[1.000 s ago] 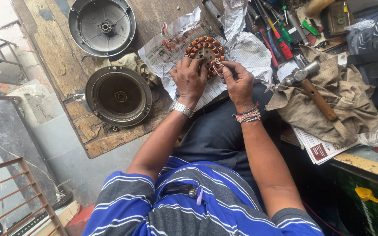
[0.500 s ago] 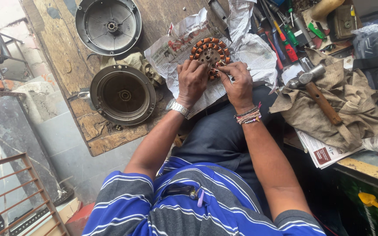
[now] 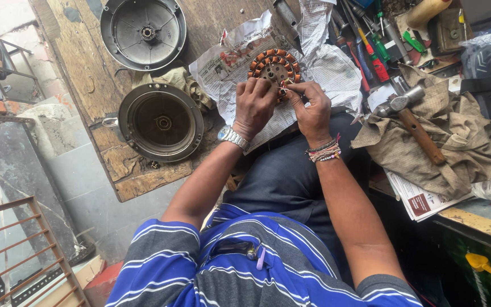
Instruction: The person repairs a small electric motor by hand, stripping and twisting copper wires on a stator, then using pliers to adjust connections. They handle the stator, motor housing, and a pink rubber ring, placing the ring on the housing before setting it aside.
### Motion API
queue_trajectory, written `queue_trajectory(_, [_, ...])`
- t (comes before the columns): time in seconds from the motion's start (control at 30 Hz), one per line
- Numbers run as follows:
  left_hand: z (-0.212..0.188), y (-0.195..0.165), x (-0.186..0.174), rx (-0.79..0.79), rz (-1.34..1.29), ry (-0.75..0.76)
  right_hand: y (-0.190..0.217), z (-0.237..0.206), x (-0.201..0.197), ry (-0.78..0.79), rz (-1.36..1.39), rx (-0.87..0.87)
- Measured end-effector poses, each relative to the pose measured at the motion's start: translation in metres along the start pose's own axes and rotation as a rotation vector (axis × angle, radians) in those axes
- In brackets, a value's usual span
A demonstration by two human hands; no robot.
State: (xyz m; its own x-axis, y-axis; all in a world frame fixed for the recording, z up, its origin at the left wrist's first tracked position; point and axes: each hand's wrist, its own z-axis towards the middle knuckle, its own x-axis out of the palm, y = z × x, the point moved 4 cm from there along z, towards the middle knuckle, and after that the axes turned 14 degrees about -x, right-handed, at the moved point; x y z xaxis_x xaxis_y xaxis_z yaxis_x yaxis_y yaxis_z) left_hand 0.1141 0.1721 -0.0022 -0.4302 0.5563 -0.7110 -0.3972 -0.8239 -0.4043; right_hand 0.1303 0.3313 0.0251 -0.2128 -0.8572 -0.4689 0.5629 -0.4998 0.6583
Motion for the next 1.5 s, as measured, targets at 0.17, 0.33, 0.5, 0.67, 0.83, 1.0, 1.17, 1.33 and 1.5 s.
queue_trajectory(0.17, [0.01, 0.0, -0.004, 0.09, 0.042, 0.055, -0.001, 0.0, 0.001, 0.0, 0.014, 0.003])
queue_trajectory(0.33, [0.013, 0.0, 0.004, 0.013, 0.055, 0.122, -0.002, -0.001, 0.001, -0.008, 0.03, 0.007])
queue_trajectory(0.5, [0.018, 0.009, 0.019, -0.058, -0.021, 0.297, -0.003, -0.002, 0.0, -0.007, 0.055, 0.042])
queue_trajectory(0.67, [0.002, 0.014, 0.01, -0.219, -0.163, 0.255, -0.006, -0.001, -0.001, -0.042, 0.099, 0.107])
queue_trajectory(0.83, [-0.017, 0.01, -0.004, -0.322, -0.257, 0.077, -0.001, 0.002, 0.006, 0.017, -0.129, -0.058])
queue_trajectory(1.0, [-0.016, 0.006, -0.007, -0.316, -0.206, 0.05, -0.004, 0.005, 0.017, 0.089, -0.218, -0.081])
queue_trajectory(1.17, [-0.015, 0.007, -0.014, -0.242, -0.192, -0.005, -0.003, 0.003, 0.02, 0.121, -0.224, -0.101])
queue_trajectory(1.33, [-0.01, 0.009, -0.014, -0.138, -0.176, 0.044, -0.006, 0.001, 0.022, 0.146, -0.236, -0.078])
queue_trajectory(1.5, [-0.006, 0.014, -0.013, -0.105, -0.291, 0.138, -0.005, 0.0, 0.023, 0.183, -0.293, -0.087])
